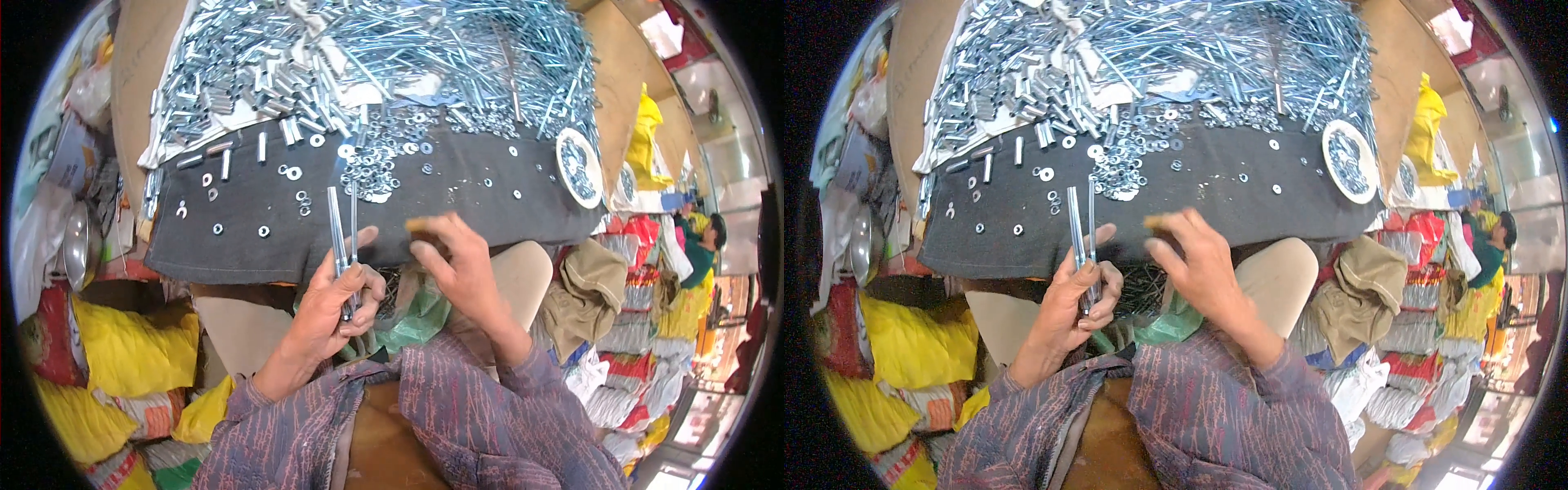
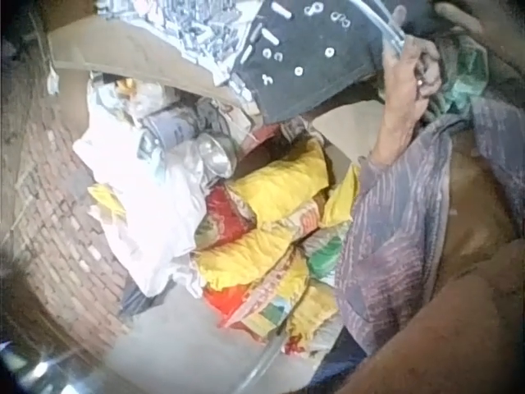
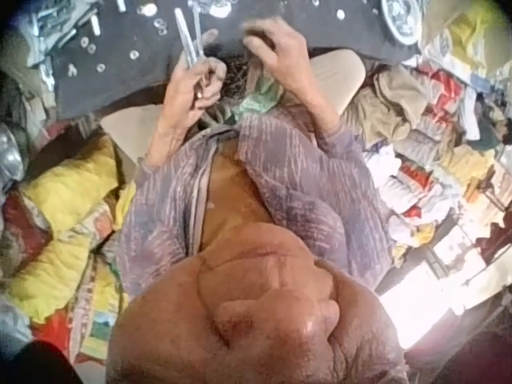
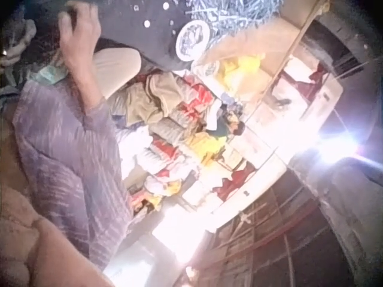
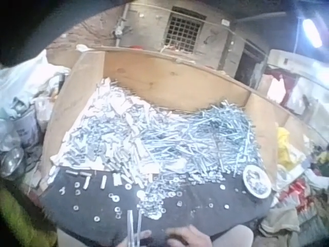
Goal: The person assembles fasteners by picking up metal bolts, sliding washers and sleeves onto them, and threading nuts onto the bolts by hand.
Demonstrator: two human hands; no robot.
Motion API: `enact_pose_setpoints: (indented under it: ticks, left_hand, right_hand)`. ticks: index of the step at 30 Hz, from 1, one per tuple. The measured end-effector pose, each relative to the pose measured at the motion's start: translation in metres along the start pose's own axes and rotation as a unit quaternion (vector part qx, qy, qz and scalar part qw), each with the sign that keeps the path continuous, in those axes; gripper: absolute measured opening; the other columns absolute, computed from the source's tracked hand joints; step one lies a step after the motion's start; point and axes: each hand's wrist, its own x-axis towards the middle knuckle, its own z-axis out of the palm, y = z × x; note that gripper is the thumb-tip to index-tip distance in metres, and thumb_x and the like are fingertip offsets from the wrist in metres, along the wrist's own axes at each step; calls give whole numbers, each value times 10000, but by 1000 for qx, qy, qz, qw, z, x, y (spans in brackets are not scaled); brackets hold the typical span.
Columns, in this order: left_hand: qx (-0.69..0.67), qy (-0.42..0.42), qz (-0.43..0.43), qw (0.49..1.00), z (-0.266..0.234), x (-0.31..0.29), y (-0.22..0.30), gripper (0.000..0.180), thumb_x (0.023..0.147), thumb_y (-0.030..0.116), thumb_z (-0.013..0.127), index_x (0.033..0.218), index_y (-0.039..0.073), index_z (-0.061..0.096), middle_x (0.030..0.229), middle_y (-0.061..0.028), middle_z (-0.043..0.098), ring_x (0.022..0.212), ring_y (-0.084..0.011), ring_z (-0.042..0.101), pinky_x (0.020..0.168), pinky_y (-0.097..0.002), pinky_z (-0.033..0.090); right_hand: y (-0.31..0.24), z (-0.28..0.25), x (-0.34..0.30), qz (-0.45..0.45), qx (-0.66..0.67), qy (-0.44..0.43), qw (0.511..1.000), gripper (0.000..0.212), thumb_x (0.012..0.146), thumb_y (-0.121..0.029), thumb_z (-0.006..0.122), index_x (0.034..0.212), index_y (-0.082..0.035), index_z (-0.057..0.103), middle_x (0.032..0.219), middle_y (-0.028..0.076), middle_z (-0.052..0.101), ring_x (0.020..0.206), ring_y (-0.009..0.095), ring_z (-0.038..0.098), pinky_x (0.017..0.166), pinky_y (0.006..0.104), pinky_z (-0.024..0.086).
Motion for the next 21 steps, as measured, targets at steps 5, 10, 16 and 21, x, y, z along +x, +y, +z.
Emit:
enact_pose_setpoints:
  ticks: [5, 10, 16, 21]
  left_hand:
    - [63, 66, 0, 996, 4, 9, -3, 283, 968, 188, 515, 1166, -13, 539, 761, -67, 552, 475, -58, 410, 362, -175, 259]
    - [194, 147, 72, 967, -3, 7, 0, 247, 943, 173, 514, 1078, -24, 578, 700, -30, 547, 446, -40, 392, 362, -183, 256]
    - [270, 174, 109, 941, -1, 13, -8, 222, 917, 127, 557, 1080, -23, 562, 689, -30, 568, 442, -32, 406, 388, -182, 298]
    - [252, 177, 124, 943, -4, 11, -6, 212, 925, 142, 558, 1065, -16, 544, 688, -41, 567, 438, -34, 399, 385, -180, 285]
  right_hand:
    - [27, 31, 50, -162, -227, 106, 955, 399, 817, -182, 652, 1195, -80, 575, 1246, 130, 538, 1129, 304, 493, 910, 408, 390]
    - [35, 17, 59, -165, -213, 76, 960, 302, 845, -179, 617, 1129, -79, 599, 1204, 115, 555, 1099, 290, 503, 907, 410, 392]
    - [55, 13, 97, -158, -229, 186, 943, 290, 829, -88, 592, 1119, -86, 606, 1167, 112, 567, 1077, 289, 510, 887, 402, 392]
    - [53, 28, 90, -223, -245, 157, 930, 307, 800, -25, 580, 1103, -66, 612, 1137, 101, 580, 1057, 279, 519, 863, 390, 400]
